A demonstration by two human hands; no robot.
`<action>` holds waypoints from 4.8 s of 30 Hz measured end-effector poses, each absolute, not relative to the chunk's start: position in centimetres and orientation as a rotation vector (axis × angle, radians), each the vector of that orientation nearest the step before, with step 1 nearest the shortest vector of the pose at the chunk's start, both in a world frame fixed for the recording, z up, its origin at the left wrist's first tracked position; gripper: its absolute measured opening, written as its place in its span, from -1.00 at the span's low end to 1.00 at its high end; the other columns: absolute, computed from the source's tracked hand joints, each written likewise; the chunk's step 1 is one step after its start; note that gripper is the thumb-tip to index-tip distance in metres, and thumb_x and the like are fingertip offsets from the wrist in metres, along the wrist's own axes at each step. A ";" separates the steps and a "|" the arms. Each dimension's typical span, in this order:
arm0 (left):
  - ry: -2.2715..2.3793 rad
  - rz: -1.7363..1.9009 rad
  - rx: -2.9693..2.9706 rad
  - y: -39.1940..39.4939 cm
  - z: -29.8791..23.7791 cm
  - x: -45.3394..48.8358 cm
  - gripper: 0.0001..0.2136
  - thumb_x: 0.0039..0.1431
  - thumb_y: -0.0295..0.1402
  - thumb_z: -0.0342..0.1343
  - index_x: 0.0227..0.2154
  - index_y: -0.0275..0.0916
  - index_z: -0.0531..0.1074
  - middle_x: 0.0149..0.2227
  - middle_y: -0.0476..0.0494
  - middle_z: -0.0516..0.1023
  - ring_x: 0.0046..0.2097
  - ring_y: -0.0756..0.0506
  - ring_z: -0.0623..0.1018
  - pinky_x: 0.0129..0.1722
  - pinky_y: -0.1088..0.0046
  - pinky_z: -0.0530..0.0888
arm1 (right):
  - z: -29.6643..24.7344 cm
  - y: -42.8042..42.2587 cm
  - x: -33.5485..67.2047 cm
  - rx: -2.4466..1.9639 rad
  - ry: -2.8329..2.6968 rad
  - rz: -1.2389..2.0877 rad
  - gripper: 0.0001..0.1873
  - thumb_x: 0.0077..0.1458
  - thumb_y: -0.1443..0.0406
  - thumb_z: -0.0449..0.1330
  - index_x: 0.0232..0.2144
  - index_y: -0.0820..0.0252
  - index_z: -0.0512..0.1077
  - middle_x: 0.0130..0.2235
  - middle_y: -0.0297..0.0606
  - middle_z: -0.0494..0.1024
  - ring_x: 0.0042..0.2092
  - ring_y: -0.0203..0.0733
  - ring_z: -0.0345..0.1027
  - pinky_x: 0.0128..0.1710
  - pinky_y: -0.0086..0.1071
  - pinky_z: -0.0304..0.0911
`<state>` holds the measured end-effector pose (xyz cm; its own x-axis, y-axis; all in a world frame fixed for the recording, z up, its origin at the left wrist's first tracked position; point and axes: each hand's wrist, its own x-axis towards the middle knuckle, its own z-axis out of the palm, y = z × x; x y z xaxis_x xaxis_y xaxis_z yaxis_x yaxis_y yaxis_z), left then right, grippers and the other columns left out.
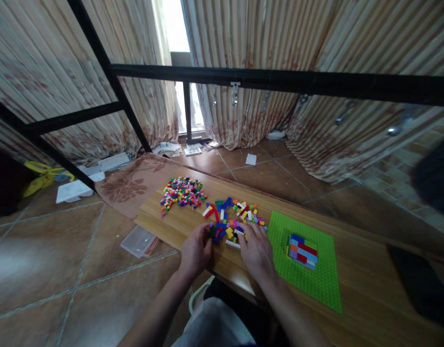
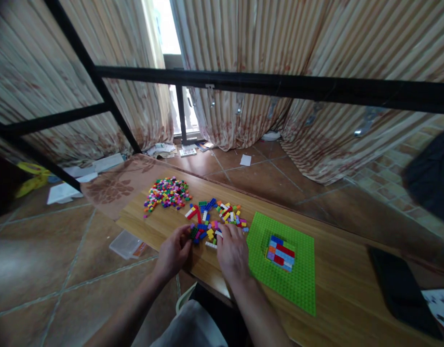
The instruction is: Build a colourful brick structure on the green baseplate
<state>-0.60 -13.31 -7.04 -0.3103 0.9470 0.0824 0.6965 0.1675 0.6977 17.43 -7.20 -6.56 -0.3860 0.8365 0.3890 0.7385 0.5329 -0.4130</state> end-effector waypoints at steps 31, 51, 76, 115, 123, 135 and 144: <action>1.061 0.991 0.452 -14.6 -3.4 2.6 -0.72 -0.14 -0.22 0.37 -0.43 -0.33 0.52 -0.54 -0.02 0.44 -0.54 0.10 0.35 -0.53 0.61 0.27 | -3.2 -13.8 18.5 -0.891 -2.080 0.574 -0.62 0.25 0.42 -0.03 0.08 0.17 0.32 -0.07 -0.15 0.53 -0.05 -0.19 0.42 -0.05 -0.31 0.36; 1.242 1.120 0.513 -13.4 -3.0 3.2 -0.59 -0.16 -0.21 0.37 -0.22 -0.30 0.56 -0.36 -0.13 0.59 -0.38 0.01 0.52 -0.36 0.54 0.44 | -4.0 -9.0 17.9 -1.091 -1.934 0.783 -0.69 0.18 0.41 0.04 -0.06 0.11 0.44 -0.08 -0.19 0.49 -0.05 -0.20 0.39 -0.02 -0.27 0.31; 1.139 1.012 0.412 -13.6 -2.7 5.9 -0.66 -0.29 -0.31 0.43 -0.38 -0.33 0.55 -0.45 -0.14 0.59 -0.48 0.02 0.52 -0.45 0.54 0.43 | -4.5 -13.3 23.4 -1.164 -1.384 1.000 -0.81 0.03 0.27 0.26 -0.24 0.09 0.52 -0.33 -0.32 0.52 -0.32 -0.27 0.39 -0.30 -0.38 0.37; 1.001 0.994 0.318 -17.0 -4.4 5.9 -0.69 -0.13 -0.23 0.39 -0.41 -0.37 0.53 -0.48 -0.09 0.50 -0.49 0.08 0.43 -0.47 0.61 0.35 | -6.5 -15.9 21.0 -1.130 -1.696 1.030 -0.76 0.06 0.26 0.25 -0.17 -0.01 0.55 -0.12 -0.22 0.48 -0.07 -0.15 0.41 -0.09 -0.35 0.36; 0.855 0.922 0.223 -18.2 -5.9 5.7 -0.67 -0.21 -0.24 0.42 -0.47 -0.37 0.47 -0.54 -0.03 0.39 -0.56 0.13 0.33 -0.59 0.65 0.24 | -8.5 -16.4 21.4 -1.066 -1.570 1.268 -0.73 -0.07 0.28 0.34 -0.22 0.01 0.57 -0.11 -0.17 0.49 -0.08 -0.08 0.44 -0.19 -0.35 0.42; 1.014 0.967 0.449 -18.3 -5.1 5.9 -0.67 -0.26 -0.28 0.42 -0.45 -0.36 0.48 -0.54 -0.07 0.50 -0.57 0.09 0.36 -0.58 0.59 0.18 | -7.1 -16.9 22.2 -1.158 -1.704 1.350 -0.73 -0.05 0.24 0.32 -0.22 0.05 0.55 -0.08 -0.17 0.50 -0.12 -0.10 0.45 -0.17 -0.33 0.40; 1.126 0.938 0.548 -17.9 -4.5 6.3 -0.63 -0.29 -0.22 0.42 -0.44 -0.35 0.48 -0.56 -0.07 0.53 -0.58 0.07 0.38 -0.60 0.58 0.17 | -6.9 -16.9 22.4 -1.131 -1.886 1.163 -0.74 0.06 0.17 0.25 -0.17 0.04 0.53 -0.13 -0.15 0.50 -0.12 -0.11 0.45 -0.18 -0.35 0.42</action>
